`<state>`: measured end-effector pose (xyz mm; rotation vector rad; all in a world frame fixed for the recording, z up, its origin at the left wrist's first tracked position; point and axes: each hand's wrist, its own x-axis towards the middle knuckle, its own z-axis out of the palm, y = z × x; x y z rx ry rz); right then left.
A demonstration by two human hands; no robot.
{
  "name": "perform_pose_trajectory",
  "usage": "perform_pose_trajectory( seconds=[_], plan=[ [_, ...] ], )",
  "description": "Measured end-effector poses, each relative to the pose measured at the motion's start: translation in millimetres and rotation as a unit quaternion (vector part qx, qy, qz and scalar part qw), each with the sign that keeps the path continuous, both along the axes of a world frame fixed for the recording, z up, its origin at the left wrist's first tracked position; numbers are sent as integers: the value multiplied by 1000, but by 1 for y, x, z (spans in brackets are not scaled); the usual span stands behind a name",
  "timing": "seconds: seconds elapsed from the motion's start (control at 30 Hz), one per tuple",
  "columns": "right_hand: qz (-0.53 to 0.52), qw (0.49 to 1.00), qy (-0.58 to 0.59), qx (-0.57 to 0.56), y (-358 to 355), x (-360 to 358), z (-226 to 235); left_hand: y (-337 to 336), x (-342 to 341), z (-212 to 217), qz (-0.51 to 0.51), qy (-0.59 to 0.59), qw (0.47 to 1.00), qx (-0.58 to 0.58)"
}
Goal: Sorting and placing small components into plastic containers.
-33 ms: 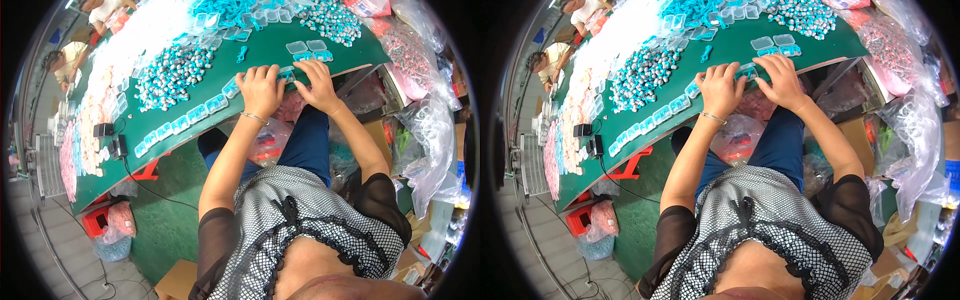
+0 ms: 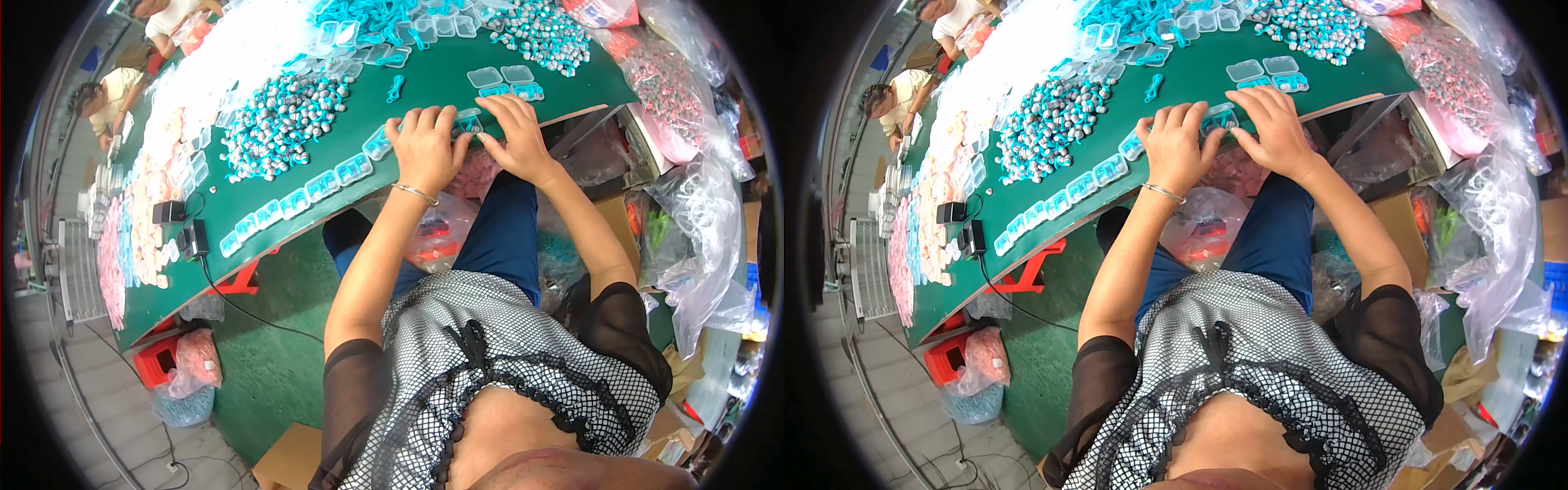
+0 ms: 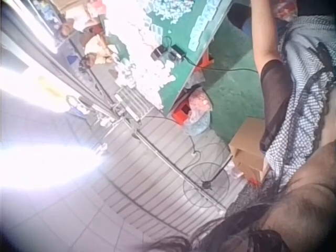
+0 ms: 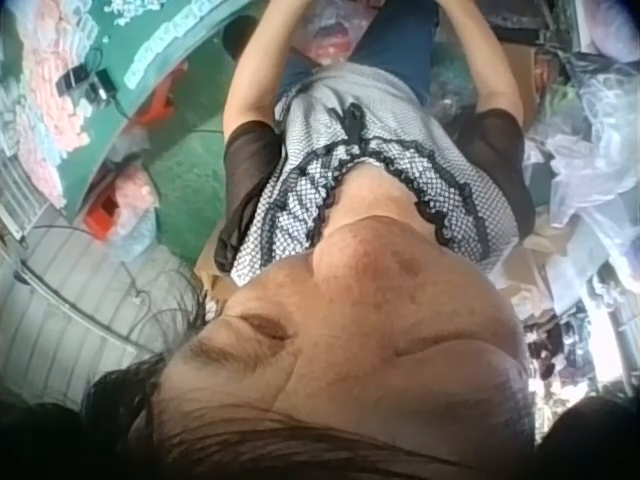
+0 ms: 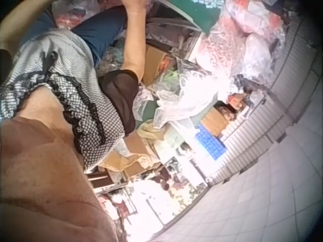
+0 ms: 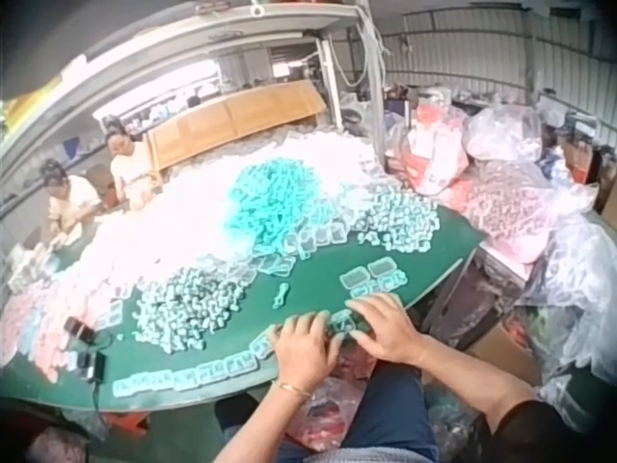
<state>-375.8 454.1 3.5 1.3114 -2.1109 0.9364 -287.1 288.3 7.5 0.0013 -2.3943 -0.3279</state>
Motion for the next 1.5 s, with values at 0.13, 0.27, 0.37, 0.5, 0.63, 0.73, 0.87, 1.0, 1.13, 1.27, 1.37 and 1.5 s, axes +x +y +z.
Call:
perform_pose_trajectory(
  seconds=[0.13,0.27,0.37,0.5,0.63,0.73,0.87,1.0,1.13,1.27,1.37,1.5],
  plan=[
    [29,995,35,88,-4,-6,7,-4,3,-1,-20,-16,1000,0],
    [50,989,18,135,-4,-13,3,-9,1,-7,-44,-25,998,-21],
    [63,988,20,137,-3,-15,1,-8,1,-5,-52,-13,998,-22],
    [104,990,15,94,-7,-15,-3,-13,-1,-7,-82,2,996,-22],
    [112,991,8,70,-9,-16,-5,-15,-4,-8,-102,11,995,-10],
    [107,991,15,81,-9,-17,-6,-16,-3,-9,-101,9,995,-8],
    [75,994,6,83,-12,-13,-3,-17,2,-7,-64,21,997,-44],
    [45,997,-10,62,-12,-8,-2,-18,3,-4,-42,-9,997,-60],
    [30,999,-14,16,-9,-7,-3,-21,2,-2,-36,-27,998,-39],
    [4,1000,-11,14,-2,-2,-12,-19,3,1,-38,-39,998,-27],
    [-4,1000,2,26,-6,0,-14,-21,4,-2,-39,-36,998,-20],
    [-4,999,-6,53,-9,3,-8,-21,4,-2,-46,-47,998,-12]
  ],
)
